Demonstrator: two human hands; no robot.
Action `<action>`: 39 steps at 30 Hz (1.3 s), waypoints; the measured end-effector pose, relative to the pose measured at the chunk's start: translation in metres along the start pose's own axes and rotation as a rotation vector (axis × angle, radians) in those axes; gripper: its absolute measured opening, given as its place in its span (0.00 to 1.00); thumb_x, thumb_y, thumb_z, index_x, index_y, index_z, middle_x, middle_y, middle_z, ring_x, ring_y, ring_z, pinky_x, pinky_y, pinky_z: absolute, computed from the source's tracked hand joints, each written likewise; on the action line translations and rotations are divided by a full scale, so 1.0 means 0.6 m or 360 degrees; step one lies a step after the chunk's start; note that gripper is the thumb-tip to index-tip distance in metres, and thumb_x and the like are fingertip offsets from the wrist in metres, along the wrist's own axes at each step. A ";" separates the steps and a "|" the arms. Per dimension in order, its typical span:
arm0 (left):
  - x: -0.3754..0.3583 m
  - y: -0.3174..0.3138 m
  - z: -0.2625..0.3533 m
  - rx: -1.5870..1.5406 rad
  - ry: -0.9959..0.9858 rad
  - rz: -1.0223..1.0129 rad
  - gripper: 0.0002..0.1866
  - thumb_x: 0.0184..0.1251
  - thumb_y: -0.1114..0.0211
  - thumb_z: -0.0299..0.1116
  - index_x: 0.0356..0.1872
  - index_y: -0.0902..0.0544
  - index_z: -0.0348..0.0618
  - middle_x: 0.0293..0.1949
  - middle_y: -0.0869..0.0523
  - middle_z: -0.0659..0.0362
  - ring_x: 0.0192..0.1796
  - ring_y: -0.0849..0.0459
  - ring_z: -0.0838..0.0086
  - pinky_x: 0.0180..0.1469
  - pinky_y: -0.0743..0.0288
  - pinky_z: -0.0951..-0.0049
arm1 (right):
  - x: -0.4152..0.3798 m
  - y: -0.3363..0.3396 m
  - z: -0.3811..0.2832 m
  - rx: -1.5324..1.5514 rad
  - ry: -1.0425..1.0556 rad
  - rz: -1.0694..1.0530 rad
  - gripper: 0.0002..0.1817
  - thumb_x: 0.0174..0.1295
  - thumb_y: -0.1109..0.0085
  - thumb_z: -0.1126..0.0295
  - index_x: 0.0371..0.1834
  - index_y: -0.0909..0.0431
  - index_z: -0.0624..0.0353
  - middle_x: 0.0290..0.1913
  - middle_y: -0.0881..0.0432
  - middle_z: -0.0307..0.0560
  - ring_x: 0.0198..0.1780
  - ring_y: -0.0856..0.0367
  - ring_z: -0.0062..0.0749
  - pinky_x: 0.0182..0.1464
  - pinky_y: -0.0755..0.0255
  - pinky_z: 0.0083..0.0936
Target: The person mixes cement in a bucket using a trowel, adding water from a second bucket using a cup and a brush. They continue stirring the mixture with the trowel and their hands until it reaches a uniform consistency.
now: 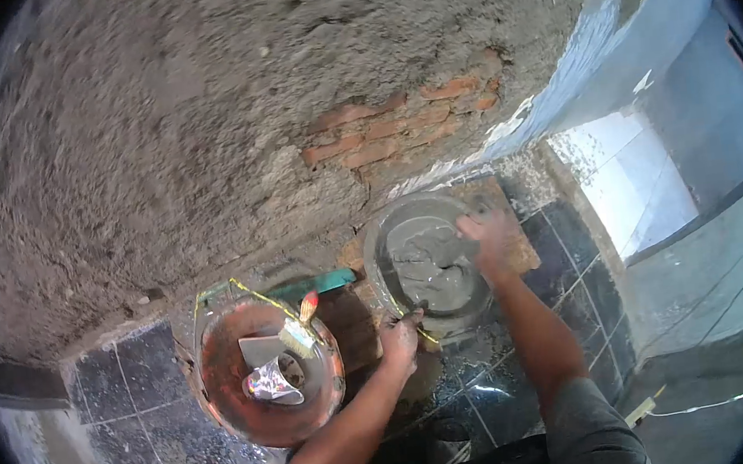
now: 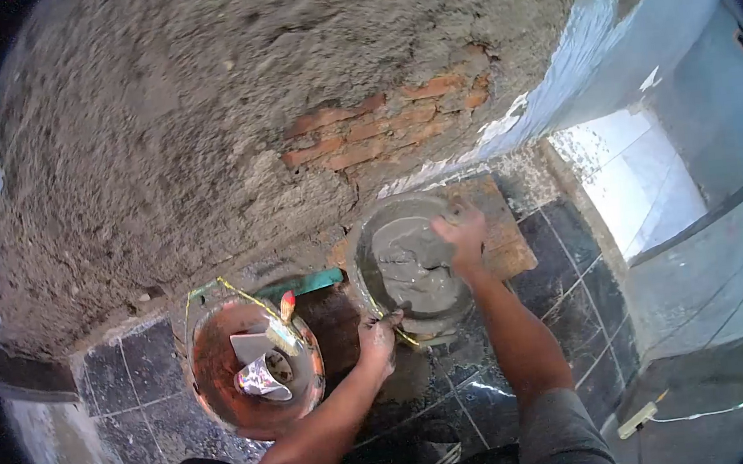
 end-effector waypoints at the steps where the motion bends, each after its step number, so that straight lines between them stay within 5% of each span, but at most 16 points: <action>1: 0.003 0.000 0.000 0.0006 -0.0005 -0.0036 0.11 0.65 0.34 0.19 0.47 0.16 0.38 0.44 0.12 0.59 0.46 0.15 0.70 0.53 0.24 0.67 | 0.012 -0.018 -0.003 0.0081 -0.0045 -0.0041 0.12 0.49 0.30 0.70 0.28 0.24 0.62 0.25 0.22 0.37 0.26 0.26 0.24 0.31 0.30 0.26; 10: 0.017 0.017 -0.013 0.0013 -0.0023 -0.0165 0.14 0.67 0.35 0.19 0.54 0.17 0.36 0.50 0.12 0.55 0.51 0.14 0.66 0.59 0.22 0.63 | 0.067 -0.098 0.011 0.0648 -0.0417 -0.0126 0.08 0.49 0.35 0.75 0.23 0.27 0.61 0.21 0.27 0.33 0.22 0.30 0.20 0.26 0.34 0.26; 13: 0.022 0.021 -0.020 0.0065 -0.0052 -0.0126 0.14 0.68 0.35 0.19 0.53 0.17 0.37 0.49 0.12 0.56 0.49 0.14 0.66 0.58 0.21 0.64 | -0.006 -0.119 0.043 0.0737 -0.0639 -0.0130 0.10 0.48 0.28 0.74 0.30 0.22 0.60 0.26 0.22 0.36 0.28 0.24 0.22 0.31 0.28 0.24; 20: 0.015 0.018 -0.028 -0.0070 0.0016 -0.0035 0.12 0.66 0.39 0.17 0.48 0.17 0.39 0.45 0.13 0.57 0.46 0.15 0.66 0.53 0.20 0.61 | -0.130 0.007 0.048 0.0956 -0.0773 -0.0114 0.15 0.51 0.29 0.77 0.42 0.22 0.60 0.36 0.17 0.45 0.34 0.18 0.26 0.38 0.23 0.26; 23: 0.008 0.019 -0.027 -0.0130 0.0053 -0.0024 0.12 0.65 0.38 0.17 0.48 0.18 0.40 0.45 0.14 0.57 0.47 0.15 0.65 0.52 0.19 0.60 | -0.097 0.046 0.018 0.0661 -0.0570 -0.0454 0.16 0.52 0.34 0.79 0.45 0.23 0.63 0.33 0.19 0.48 0.31 0.18 0.28 0.36 0.22 0.26; 28: 0.005 0.010 -0.017 -0.0195 0.0001 -0.0075 0.14 0.63 0.37 0.16 0.47 0.18 0.42 0.44 0.14 0.59 0.46 0.15 0.66 0.52 0.19 0.60 | -0.031 0.067 -0.068 0.0987 -0.0636 -0.0192 0.08 0.50 0.38 0.79 0.34 0.24 0.63 0.23 0.23 0.44 0.26 0.19 0.30 0.32 0.25 0.24; 32: 0.026 0.017 -0.018 -0.0060 -0.0042 -0.0099 0.13 0.63 0.36 0.16 0.47 0.18 0.40 0.45 0.13 0.57 0.45 0.14 0.66 0.52 0.19 0.61 | 0.053 0.106 -0.089 0.1003 -0.0485 -0.0121 0.06 0.50 0.36 0.79 0.30 0.23 0.60 0.25 0.22 0.43 0.26 0.20 0.29 0.30 0.26 0.25; 36: 0.019 0.008 -0.010 -0.0082 -0.0013 -0.0158 0.17 0.62 0.35 0.16 0.52 0.19 0.39 0.47 0.13 0.56 0.47 0.14 0.67 0.54 0.20 0.63 | 0.037 0.066 0.076 0.0601 -0.0214 0.0367 0.06 0.54 0.34 0.78 0.33 0.21 0.61 0.27 0.22 0.42 0.27 0.21 0.30 0.30 0.26 0.26; 39: 0.023 0.021 -0.011 0.0098 -0.0074 -0.0063 0.17 0.61 0.33 0.17 0.52 0.20 0.39 0.45 0.13 0.58 0.46 0.15 0.68 0.54 0.21 0.65 | -0.001 0.009 0.284 0.0964 -0.0737 0.0657 0.08 0.59 0.36 0.74 0.41 0.22 0.57 0.32 0.22 0.41 0.32 0.22 0.29 0.34 0.25 0.29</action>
Point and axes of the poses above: each hand's wrist, its own x-axis towards the middle knuckle, its own y-axis out of the back of the hand, z = x × y, the point moved 7 cm from there along x, towards the middle knuckle
